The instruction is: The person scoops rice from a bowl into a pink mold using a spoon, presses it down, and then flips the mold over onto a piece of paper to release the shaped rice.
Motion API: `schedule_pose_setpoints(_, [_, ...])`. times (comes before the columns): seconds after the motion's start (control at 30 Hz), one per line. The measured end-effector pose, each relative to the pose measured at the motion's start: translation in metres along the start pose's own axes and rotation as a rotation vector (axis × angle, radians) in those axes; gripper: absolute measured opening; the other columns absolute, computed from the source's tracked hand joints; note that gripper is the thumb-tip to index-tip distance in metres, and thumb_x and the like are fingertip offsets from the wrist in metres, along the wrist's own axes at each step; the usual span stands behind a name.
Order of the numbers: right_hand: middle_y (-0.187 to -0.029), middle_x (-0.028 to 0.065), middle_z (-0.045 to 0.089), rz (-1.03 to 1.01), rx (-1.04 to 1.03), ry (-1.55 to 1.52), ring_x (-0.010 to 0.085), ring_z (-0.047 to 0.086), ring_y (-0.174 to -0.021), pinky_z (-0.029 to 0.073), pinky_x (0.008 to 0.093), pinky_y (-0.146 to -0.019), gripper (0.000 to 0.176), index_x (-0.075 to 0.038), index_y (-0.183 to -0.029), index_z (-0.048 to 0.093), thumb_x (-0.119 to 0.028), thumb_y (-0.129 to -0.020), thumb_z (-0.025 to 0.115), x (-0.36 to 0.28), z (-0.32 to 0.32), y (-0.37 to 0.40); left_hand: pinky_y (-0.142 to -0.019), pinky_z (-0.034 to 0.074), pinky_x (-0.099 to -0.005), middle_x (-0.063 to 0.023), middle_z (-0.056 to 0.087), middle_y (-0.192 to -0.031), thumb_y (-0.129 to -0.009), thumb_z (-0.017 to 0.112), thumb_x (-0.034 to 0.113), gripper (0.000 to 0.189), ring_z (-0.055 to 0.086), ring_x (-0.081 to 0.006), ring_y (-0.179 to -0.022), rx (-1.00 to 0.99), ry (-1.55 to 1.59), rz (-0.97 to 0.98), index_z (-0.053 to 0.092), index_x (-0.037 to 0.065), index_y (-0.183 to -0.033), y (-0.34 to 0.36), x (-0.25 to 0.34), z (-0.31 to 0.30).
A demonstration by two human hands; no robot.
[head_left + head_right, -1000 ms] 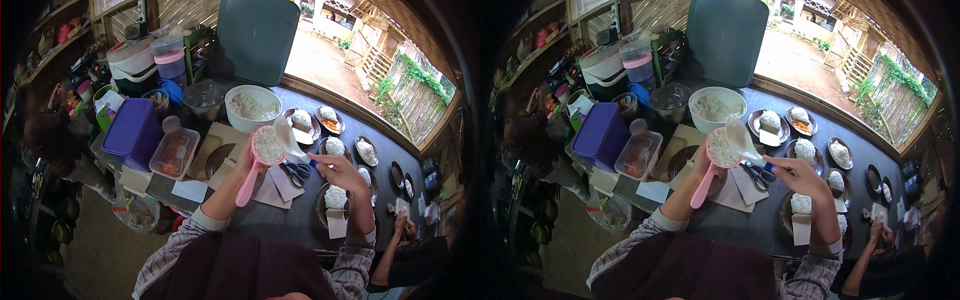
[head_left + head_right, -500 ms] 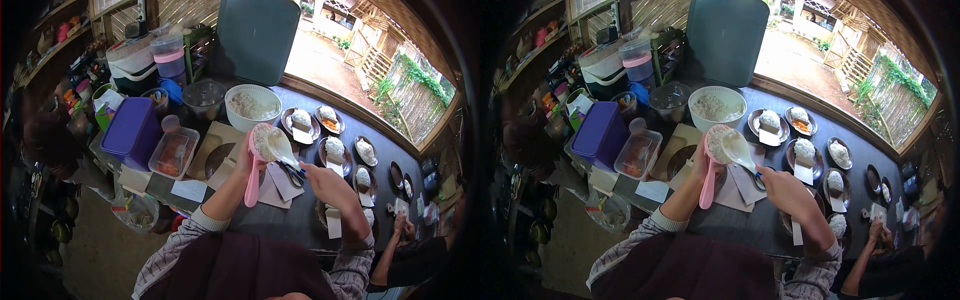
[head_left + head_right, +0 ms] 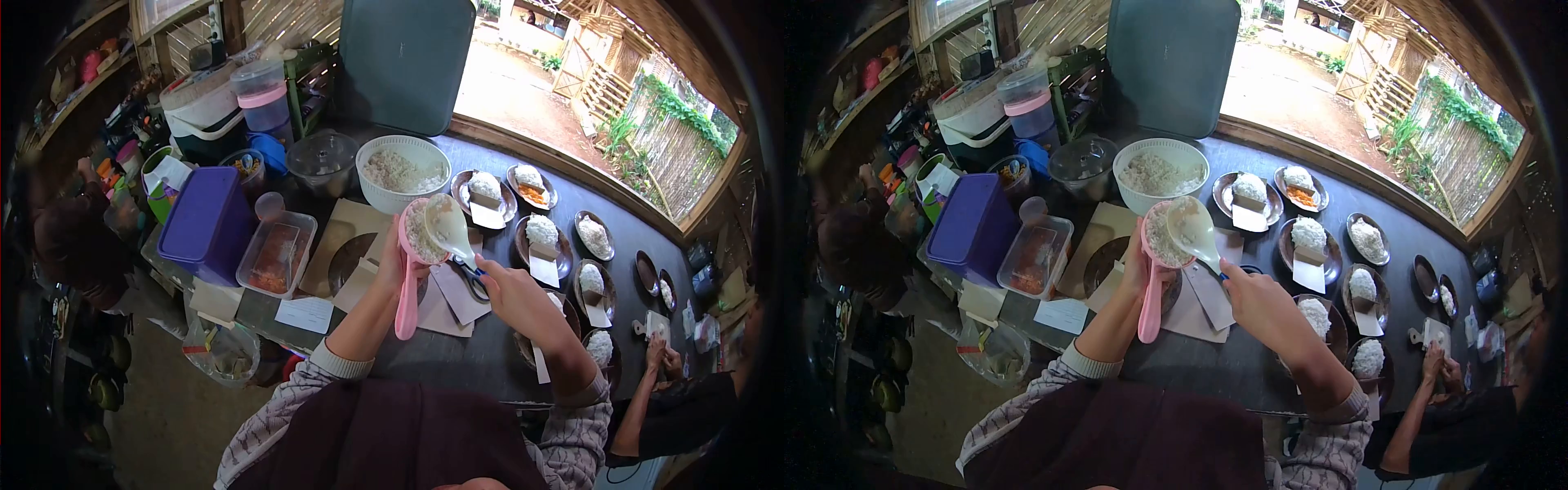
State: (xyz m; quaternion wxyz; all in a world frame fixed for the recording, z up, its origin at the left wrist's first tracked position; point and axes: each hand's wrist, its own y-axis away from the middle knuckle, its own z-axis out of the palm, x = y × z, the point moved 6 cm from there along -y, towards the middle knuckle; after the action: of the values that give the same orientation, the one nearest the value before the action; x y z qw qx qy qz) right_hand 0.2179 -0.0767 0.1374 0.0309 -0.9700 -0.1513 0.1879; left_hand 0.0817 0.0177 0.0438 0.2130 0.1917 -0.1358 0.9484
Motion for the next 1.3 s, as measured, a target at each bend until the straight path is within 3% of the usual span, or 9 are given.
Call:
schedule_pose_setpoints(0.1, [-0.082, 0.0253, 0.061, 0.001, 0.026, -0.126, 0.0392, 0.059, -0.07, 0.045, 0.0446, -0.065, 0.029, -0.002, -0.116, 0.051, -0.014, -0.091, 0.047, 0.0, -0.009, -0.003, -0.028, 0.036, -0.0149, -0.0123, 0.059, -0.11, -0.092, 0.035, 0.052, 0.055, 0.058, -0.0125, -0.054, 0.025, 0.02, 0.02, 0.043, 0.012, -0.128, 0.002, 0.003, 0.001])
schedule_pose_setpoints(0.2, [-0.072, 0.0191, 0.059, 0.069, -0.032, -0.269, 0.0262, 0.056, -0.057, 0.044, 0.0352, -0.059, 0.03, -0.005, -0.121, 0.05, -0.016, -0.093, 0.047, 0.013, -0.017, -0.007, -0.029, 0.036, -0.0143, -0.0128, 0.059, -0.11, -0.091, 0.036, 0.051, 0.053, 0.055, -0.01, -0.05, -0.049, 0.136, -0.006, 0.044, 0.012, -0.127, 0.003, 0.007, 0.01])
schedule_pose_setpoints(0.33, [-0.062, -0.0012, 0.04, 0.232, -0.138, -0.628, 0.0074, 0.037, -0.05, 0.035, 0.0259, -0.05, 0.033, -0.011, -0.127, 0.047, -0.016, -0.094, 0.044, 0.026, -0.02, -0.006, -0.028, 0.035, -0.0142, -0.016, 0.061, -0.102, -0.089, 0.037, 0.056, 0.056, 0.045, -0.0065, -0.039, -0.034, 0.198, -0.044, 0.046, 0.013, -0.125, -0.001, 0.009, 0.005])
schedule_pose_setpoints(0.57, [-0.059, 0.0099, 0.046, 0.054, -0.05, -0.301, 0.0144, 0.041, -0.048, 0.037, 0.0292, -0.051, 0.031, -0.01, -0.124, 0.049, -0.016, -0.094, 0.044, 0.021, -0.019, -0.004, -0.032, 0.034, -0.0145, -0.0188, 0.058, -0.108, -0.088, 0.04, 0.056, 0.058, 0.042, -0.0072, -0.041, -0.149, 0.307, -0.15, 0.043, 0.016, -0.13, -0.005, 0.004, -0.005])
schedule_pose_setpoints(0.63, [-0.065, 0.0182, 0.053, -0.019, 0.004, -0.259, 0.0232, 0.049, -0.051, 0.04, 0.0327, -0.055, 0.03, -0.009, -0.123, 0.049, -0.016, -0.093, 0.045, 0.011, -0.016, -0.005, -0.031, 0.033, -0.0139, -0.0173, 0.06, -0.101, -0.088, 0.04, 0.057, 0.057, 0.041, -0.0061, -0.04, -0.103, 0.291, -0.138, 0.045, 0.014, -0.126, -0.003, 0.003, -0.001])
schedule_pose_setpoints(0.77, [-0.073, 0.0209, 0.058, 0.106, -0.065, -0.224, 0.0303, 0.057, -0.06, 0.044, 0.0358, -0.059, 0.03, -0.008, -0.121, 0.05, -0.014, -0.092, 0.048, 0.004, -0.003, -0.011, -0.03, 0.031, -0.0126, -0.0161, 0.061, -0.092, -0.088, 0.04, 0.057, 0.057, 0.039, -0.0042, -0.039, -0.039, 0.273, -0.163, 0.048, 0.012, -0.122, -0.002, -0.001, -0.004])
schedule_pose_setpoints(0.83, [-0.078, 0.0223, 0.06, -0.087, 0.116, -0.261, 0.0331, 0.06, -0.065, 0.045, 0.036, -0.062, 0.029, -0.007, -0.118, 0.052, -0.013, -0.09, 0.05, 0.004, 0.004, -0.012, -0.03, 0.031, -0.0122, -0.0168, 0.061, -0.092, -0.088, 0.041, 0.057, 0.056, 0.039, -0.0041, -0.039, -0.038, 0.27, -0.145, 0.048, 0.012, -0.122, -0.003, 0.001, -0.004])
schedule_pose_setpoints(1.17, [-0.082, 0.0202, 0.062, -0.004, 0.056, -0.241, 0.0304, 0.059, -0.066, 0.046, 0.0342, -0.067, 0.031, -0.004, -0.118, 0.053, -0.014, -0.089, 0.052, 0.037, 0.001, 0.012, -0.033, 0.032, -0.0139, -0.0109, 0.059, -0.086, -0.084, 0.047, 0.057, 0.057, 0.037, -0.0045, -0.042, 0.049, 0.488, -0.213, 0.052, 0.01, -0.116, 0.0, 0.001, -0.012])
schedule_pose_setpoints(1.3, [-0.079, 0.0147, 0.062, 0.219, 0.114, -0.414, 0.0223, 0.057, -0.066, 0.045, 0.0314, -0.065, 0.033, -0.002, -0.111, 0.056, -0.023, -0.086, 0.06, 0.064, 0.02, 0.016, -0.033, 0.032, -0.0146, -0.0095, 0.058, -0.085, -0.082, 0.049, 0.058, 0.058, 0.037, -0.0052, -0.043, 0.029, 0.578, -0.243, 0.053, 0.009, -0.114, 0.002, 0.003, -0.016])
